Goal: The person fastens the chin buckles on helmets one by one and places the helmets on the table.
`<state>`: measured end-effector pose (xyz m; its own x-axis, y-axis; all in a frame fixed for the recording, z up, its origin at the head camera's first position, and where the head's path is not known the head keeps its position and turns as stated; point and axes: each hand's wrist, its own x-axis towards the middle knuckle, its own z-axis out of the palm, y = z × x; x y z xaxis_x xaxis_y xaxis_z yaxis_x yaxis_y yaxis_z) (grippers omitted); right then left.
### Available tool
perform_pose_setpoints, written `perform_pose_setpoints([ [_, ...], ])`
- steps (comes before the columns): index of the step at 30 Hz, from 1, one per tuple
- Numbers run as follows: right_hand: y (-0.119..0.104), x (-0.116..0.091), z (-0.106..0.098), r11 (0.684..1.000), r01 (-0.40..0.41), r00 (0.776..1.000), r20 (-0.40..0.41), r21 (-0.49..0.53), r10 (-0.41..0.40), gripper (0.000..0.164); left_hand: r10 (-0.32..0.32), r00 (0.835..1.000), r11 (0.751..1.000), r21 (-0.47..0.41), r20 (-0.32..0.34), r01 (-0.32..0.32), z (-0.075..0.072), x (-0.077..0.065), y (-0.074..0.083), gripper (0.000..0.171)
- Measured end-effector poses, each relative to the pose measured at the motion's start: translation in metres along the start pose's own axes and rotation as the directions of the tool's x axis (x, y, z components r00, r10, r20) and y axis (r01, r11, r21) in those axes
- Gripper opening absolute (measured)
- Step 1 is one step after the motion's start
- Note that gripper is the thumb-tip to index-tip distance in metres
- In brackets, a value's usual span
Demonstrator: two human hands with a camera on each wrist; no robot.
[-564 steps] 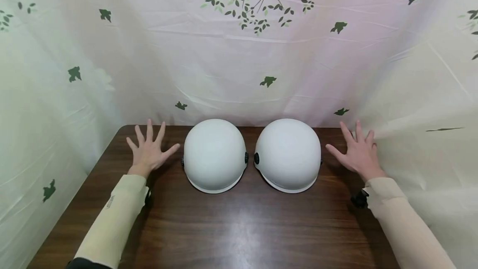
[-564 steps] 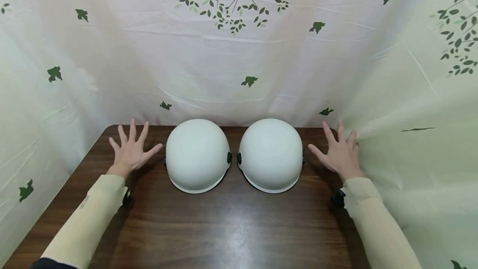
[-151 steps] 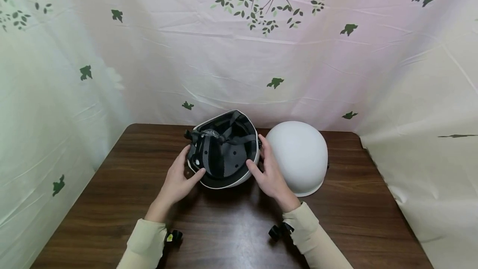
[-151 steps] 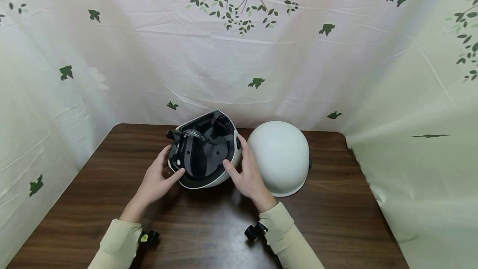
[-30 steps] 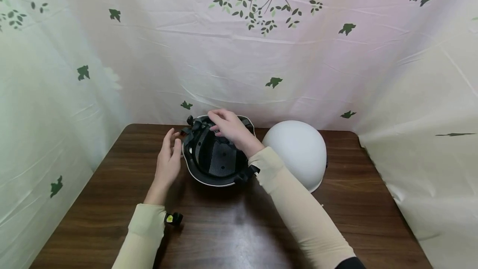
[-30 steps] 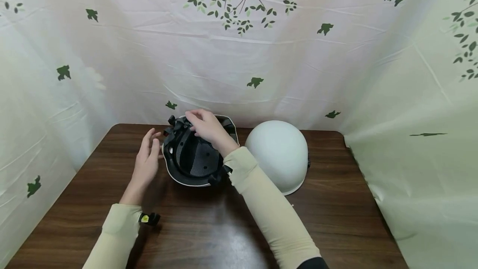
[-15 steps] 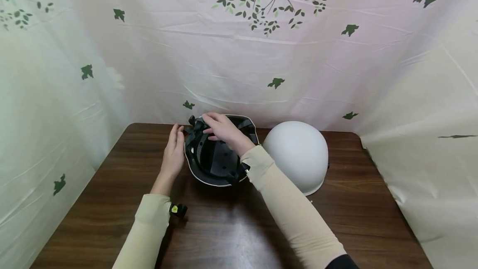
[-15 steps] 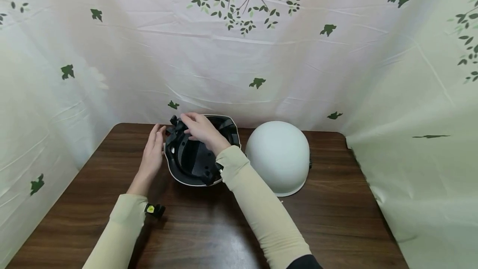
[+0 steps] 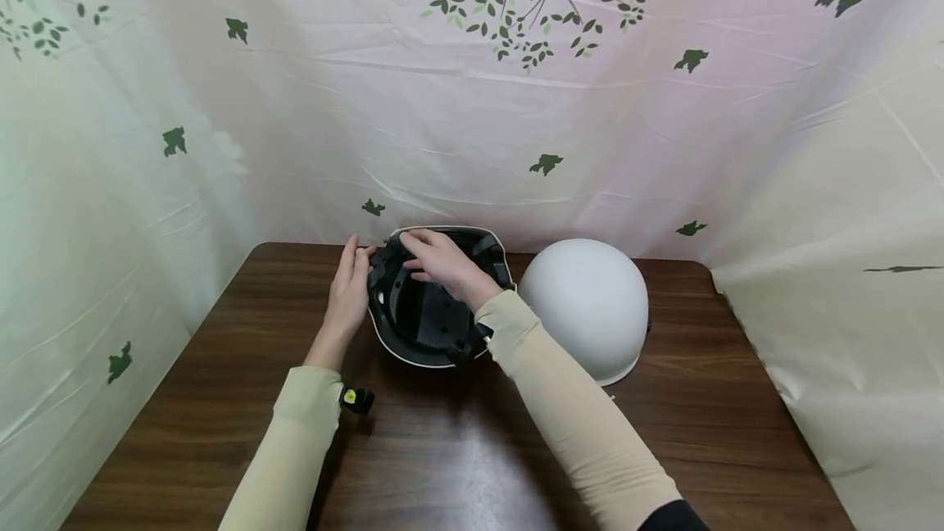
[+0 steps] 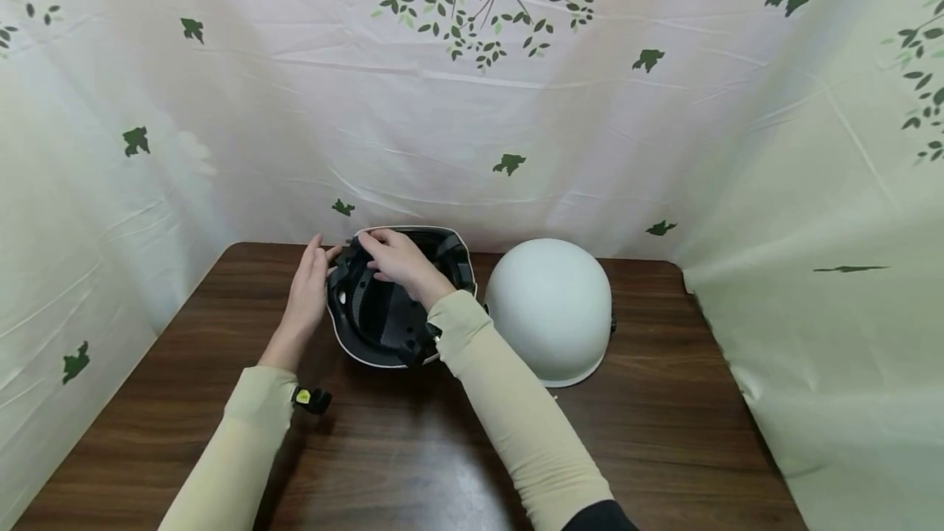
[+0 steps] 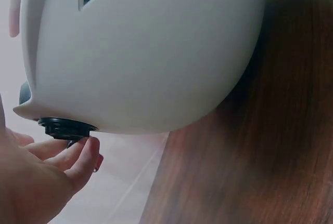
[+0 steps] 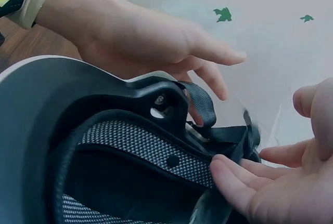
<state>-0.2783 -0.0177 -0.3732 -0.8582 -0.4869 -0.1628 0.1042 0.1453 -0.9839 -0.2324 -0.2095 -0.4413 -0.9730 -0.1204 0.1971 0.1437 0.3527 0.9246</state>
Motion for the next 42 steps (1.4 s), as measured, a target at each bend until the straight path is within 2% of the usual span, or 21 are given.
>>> perform_pose_setpoints([
  [6,0.002,0.001,0.002,1.000,-0.012,0.999,-0.037,-0.003,0.011,0.056,-0.005,1.000,1.000,-0.006,-0.017,0.005,0.001,0.001,0.002,0.069],
  [12,0.002,-0.002,0.000,1.000,-0.015,0.998,-0.058,-0.021,0.014,0.049,0.021,0.995,0.999,-0.026,-0.098,-0.024,0.003,0.003,0.002,0.066],
  [16,0.002,-0.009,-0.006,0.997,0.027,0.998,-0.053,-0.073,-0.031,0.043,0.048,0.986,0.997,-0.053,-0.157,-0.057,0.004,0.001,0.005,0.062],
  [22,0.004,-0.024,-0.020,0.972,0.114,0.990,-0.064,-0.204,-0.129,0.047,0.092,0.975,0.992,-0.065,-0.204,-0.107,0.005,-0.002,0.008,0.058],
  [30,0.005,-0.043,-0.034,0.962,0.175,0.977,-0.080,-0.210,-0.195,0.050,0.151,0.935,0.977,-0.097,-0.320,-0.191,0.010,0.001,0.017,0.044],
  [38,0.005,-0.064,-0.044,0.947,0.245,0.959,-0.092,-0.208,-0.268,0.038,0.265,0.889,0.945,-0.085,-0.373,-0.317,0.015,-0.013,0.051,0.034],
  [42,0.004,-0.071,-0.047,0.936,0.267,0.952,-0.086,-0.227,-0.293,0.034,0.321,0.866,0.929,-0.048,-0.384,-0.366,0.016,-0.015,0.059,0.030],
])
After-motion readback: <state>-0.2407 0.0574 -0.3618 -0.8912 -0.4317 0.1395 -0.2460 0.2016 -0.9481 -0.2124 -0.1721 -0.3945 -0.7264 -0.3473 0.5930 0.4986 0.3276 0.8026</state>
